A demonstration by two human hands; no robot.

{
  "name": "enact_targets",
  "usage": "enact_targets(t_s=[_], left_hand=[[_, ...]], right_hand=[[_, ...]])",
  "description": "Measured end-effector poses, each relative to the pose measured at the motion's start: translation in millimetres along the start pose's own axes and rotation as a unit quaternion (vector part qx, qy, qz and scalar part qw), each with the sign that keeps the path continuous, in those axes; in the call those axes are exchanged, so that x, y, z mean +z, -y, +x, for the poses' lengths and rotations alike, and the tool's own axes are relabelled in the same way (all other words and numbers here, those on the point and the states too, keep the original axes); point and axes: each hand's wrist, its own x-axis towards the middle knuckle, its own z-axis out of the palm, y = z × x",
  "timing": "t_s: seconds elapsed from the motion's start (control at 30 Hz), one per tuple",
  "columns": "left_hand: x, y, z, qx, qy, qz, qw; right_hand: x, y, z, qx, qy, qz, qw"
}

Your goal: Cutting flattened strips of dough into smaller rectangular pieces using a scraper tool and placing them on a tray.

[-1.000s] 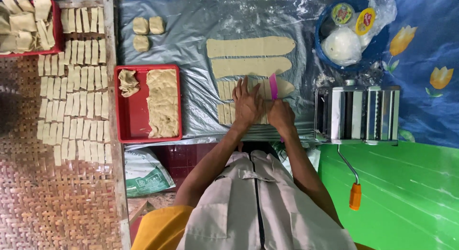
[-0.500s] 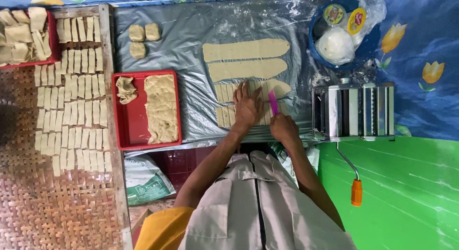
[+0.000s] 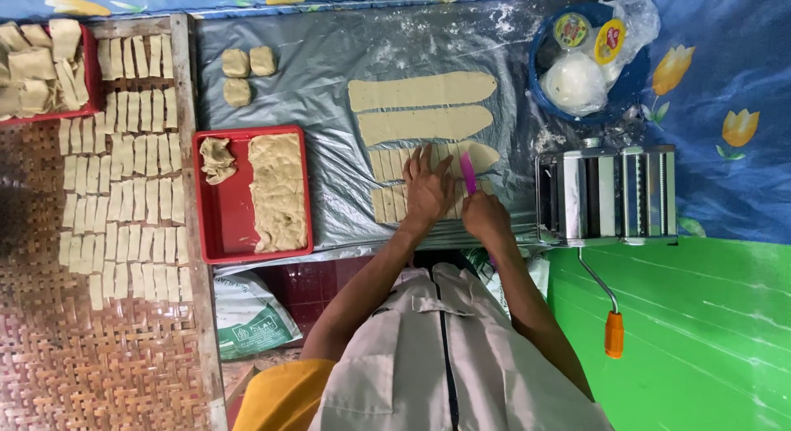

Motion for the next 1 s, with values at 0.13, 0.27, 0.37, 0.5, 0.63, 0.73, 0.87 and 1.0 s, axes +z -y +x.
enact_targets(t_s=[0.13, 0.27, 0.37, 0.5, 0.63, 0.73, 0.87, 1.0], left_hand=[[2.2, 1.0, -3.4, 0.002, 0.000, -0.002, 1.000], [5.6, 4.6, -4.3, -0.002, 0.011, -0.002, 1.000], [6.4, 7.7, -6.1, -0.008, 0.025, 0.003, 1.000], [8.4, 10.3, -6.6, -0.006, 0.025, 0.020, 0.999], [0.7, 4.1, -7.7, -0.006, 0.030, 0.019, 0.999], [-8.2, -1.4, -7.6, 0.000, 0.023, 0.010, 1.000], [-0.8, -0.1, -7.9, 0.003, 0.020, 0.020, 1.000], [3.8, -1.9, -6.5, 0.035, 0.026, 0.044, 0.998]], right_hand=[[-7.2, 15.7, 8.3, -0.011, 0.016, 0.026, 0.999], [-9.0, 27.0, 19.7, -0.003, -0.012, -0.039, 0.999], [-18.0, 38.4, 10.3, 0.008, -0.006, -0.050, 0.999], [-4.9, 20.7, 27.2, 0.016, -0.008, -0.031, 0.999], [-1.7, 8.1, 30.8, 0.015, -0.008, -0.036, 0.999], [-8.0, 2.0, 11.8, -0.029, 0.008, -0.024, 0.999], [-15.8, 6.9, -26.2, -0.016, 0.020, -0.001, 1.000], [-10.4, -11.5, -10.2, -0.013, 0.019, -0.006, 1.000]])
